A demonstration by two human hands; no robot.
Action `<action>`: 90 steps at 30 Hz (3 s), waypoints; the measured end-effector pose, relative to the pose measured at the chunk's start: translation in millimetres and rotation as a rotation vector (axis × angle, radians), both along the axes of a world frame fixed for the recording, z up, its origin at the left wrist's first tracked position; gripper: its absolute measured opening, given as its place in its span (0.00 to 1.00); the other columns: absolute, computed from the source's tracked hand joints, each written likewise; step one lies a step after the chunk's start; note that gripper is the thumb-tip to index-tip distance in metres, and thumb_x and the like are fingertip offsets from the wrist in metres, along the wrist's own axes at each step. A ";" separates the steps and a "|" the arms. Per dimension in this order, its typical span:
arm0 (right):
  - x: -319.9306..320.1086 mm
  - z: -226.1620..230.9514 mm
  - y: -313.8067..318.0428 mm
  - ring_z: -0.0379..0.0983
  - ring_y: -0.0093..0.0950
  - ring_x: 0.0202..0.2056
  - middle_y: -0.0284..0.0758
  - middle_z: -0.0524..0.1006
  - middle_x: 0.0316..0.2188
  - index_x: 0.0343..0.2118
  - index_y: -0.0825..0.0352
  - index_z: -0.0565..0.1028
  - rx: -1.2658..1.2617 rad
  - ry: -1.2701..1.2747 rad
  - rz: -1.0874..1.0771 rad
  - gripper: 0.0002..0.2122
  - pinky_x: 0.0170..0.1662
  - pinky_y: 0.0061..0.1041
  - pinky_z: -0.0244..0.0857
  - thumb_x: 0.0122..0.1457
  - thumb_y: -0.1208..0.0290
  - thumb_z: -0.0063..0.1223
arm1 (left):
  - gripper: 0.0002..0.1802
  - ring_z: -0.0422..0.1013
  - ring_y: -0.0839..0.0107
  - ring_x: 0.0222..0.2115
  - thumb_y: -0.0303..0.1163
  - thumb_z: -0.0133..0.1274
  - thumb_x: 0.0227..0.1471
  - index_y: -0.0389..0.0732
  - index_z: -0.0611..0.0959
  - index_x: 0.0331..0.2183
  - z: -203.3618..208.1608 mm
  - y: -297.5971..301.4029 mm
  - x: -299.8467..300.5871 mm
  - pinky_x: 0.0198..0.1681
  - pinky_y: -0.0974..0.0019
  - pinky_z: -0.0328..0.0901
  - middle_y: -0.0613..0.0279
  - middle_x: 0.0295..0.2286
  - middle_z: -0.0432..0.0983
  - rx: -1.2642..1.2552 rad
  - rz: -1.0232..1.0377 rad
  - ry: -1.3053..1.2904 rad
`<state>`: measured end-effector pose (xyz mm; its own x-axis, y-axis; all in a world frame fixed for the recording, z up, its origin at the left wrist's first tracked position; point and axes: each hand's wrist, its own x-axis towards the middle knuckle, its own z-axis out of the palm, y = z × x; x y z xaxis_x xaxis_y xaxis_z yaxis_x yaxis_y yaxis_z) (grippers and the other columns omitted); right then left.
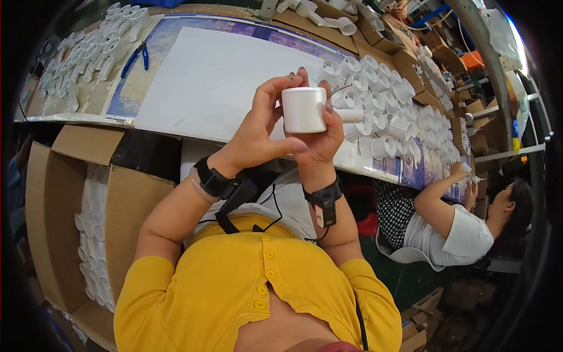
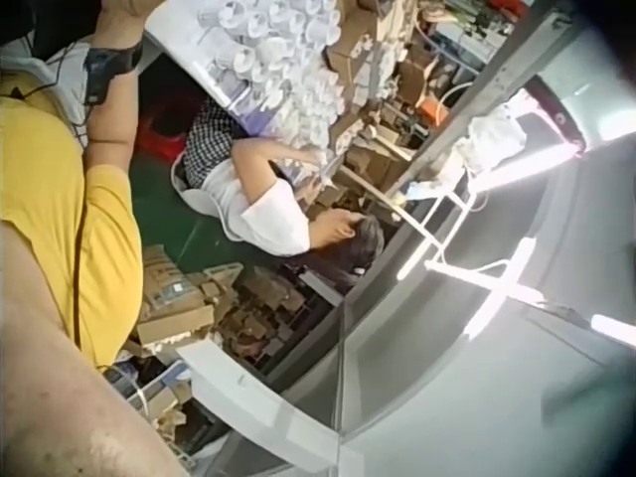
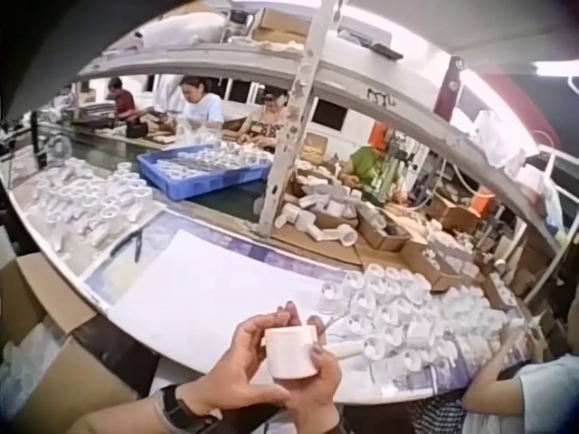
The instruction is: The person assembles a fan by threading wires through a white plastic housing, fitting a motor into it, and pressing a cap onto the assembly. The completed unit is then placed into a cardboard box with others.
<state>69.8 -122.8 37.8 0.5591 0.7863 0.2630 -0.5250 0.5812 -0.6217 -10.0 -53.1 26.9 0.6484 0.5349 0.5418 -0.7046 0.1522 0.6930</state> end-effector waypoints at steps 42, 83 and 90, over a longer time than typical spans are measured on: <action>-24.9 3.7 4.4 0.61 0.28 0.50 0.40 0.62 0.51 0.57 0.65 0.53 -0.328 -0.454 -0.159 0.22 0.54 0.28 0.55 0.60 0.72 0.44 | 0.17 0.67 0.67 0.42 0.39 0.39 0.60 0.36 0.75 0.39 9.6 29.7 -6.7 0.48 0.62 0.59 0.57 0.41 0.72 0.749 0.809 0.153; -6.0 -3.7 5.3 0.68 0.29 0.45 0.32 0.72 0.40 0.40 0.62 0.68 0.020 0.222 0.077 0.09 0.51 0.31 0.62 0.64 0.63 0.40 | 0.14 0.63 0.68 0.50 0.29 0.39 0.58 0.36 0.69 0.45 10.9 4.6 3.2 0.55 0.64 0.57 0.55 0.49 0.65 -0.411 -0.141 -0.010; -10.1 -1.8 4.3 0.68 0.27 0.45 0.30 0.71 0.39 0.37 0.63 0.70 0.022 0.184 -0.003 0.10 0.51 0.30 0.61 0.64 0.63 0.41 | 0.12 0.64 0.69 0.48 0.31 0.40 0.60 0.37 0.71 0.44 5.8 1.2 6.6 0.54 0.66 0.57 0.56 0.46 0.67 -0.353 -0.045 -0.036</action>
